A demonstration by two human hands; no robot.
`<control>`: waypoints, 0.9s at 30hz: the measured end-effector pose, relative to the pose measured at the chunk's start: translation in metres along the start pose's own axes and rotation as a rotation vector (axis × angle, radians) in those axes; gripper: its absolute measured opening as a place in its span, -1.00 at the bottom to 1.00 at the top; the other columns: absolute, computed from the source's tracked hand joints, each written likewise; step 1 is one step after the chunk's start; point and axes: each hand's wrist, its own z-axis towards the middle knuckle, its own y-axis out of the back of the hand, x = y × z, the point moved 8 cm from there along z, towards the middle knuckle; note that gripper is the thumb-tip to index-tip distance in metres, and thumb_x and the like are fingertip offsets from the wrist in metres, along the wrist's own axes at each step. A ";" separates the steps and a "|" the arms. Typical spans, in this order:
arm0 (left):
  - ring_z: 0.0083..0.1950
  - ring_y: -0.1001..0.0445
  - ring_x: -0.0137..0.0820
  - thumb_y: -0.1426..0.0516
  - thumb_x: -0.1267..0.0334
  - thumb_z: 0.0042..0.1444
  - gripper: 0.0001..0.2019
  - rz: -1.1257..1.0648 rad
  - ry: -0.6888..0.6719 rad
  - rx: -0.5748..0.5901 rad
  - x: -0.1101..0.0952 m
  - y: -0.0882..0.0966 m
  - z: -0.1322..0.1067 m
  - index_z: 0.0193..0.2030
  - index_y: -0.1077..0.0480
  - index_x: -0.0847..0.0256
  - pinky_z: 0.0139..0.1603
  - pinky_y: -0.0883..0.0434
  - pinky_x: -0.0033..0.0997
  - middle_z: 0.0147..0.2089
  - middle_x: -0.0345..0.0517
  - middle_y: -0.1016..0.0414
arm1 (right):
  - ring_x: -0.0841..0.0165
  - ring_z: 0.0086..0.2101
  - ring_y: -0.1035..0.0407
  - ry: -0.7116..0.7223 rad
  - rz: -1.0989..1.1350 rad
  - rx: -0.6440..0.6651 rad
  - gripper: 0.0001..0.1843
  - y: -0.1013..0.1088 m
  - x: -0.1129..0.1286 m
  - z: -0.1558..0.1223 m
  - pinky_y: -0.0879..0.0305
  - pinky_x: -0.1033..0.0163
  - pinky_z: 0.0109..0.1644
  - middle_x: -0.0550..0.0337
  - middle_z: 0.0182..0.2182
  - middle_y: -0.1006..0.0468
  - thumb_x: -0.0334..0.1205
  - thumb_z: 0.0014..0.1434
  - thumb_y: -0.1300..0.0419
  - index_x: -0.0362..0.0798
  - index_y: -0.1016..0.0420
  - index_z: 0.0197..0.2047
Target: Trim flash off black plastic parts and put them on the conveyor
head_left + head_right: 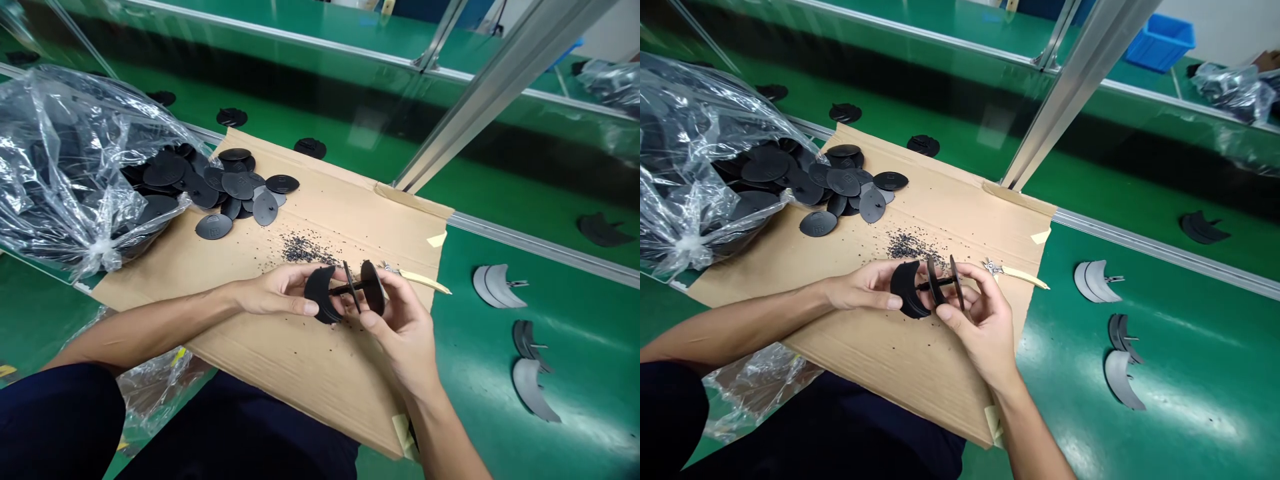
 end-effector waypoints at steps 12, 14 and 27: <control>0.08 -0.51 -0.22 -0.30 0.11 0.13 -0.53 0.381 -0.037 -0.261 0.000 0.008 -0.002 0.13 -0.43 0.28 0.10 -0.46 -0.27 0.06 0.06 -0.55 | 0.19 -0.04 -0.45 0.166 -0.297 -0.098 -0.59 -0.003 0.002 -0.008 -0.50 0.08 -0.03 0.06 0.02 -0.44 -0.11 0.23 -0.36 0.11 -0.45 0.13; 0.19 -0.49 -0.18 -0.27 0.15 0.16 -0.53 0.333 -0.044 -0.243 -0.001 0.008 -0.002 0.17 -0.42 0.28 0.18 -0.44 -0.25 0.15 0.10 -0.53 | 0.23 -0.09 -0.48 0.096 -0.241 -0.126 -0.64 0.000 -0.001 -0.007 -0.51 0.10 -0.03 0.07 0.02 -0.47 -0.10 0.25 -0.33 0.10 -0.47 0.10; 0.08 -0.55 -0.23 -0.29 0.10 0.15 -0.55 0.248 0.017 -0.247 0.007 0.014 -0.002 0.11 -0.48 0.33 0.10 -0.51 -0.29 0.06 0.08 -0.59 | 0.34 -0.24 -0.54 0.012 -0.064 -0.136 -0.71 0.002 -0.003 -0.002 -0.54 0.28 -0.22 0.17 -0.07 -0.59 -0.14 0.21 -0.36 0.10 -0.53 0.00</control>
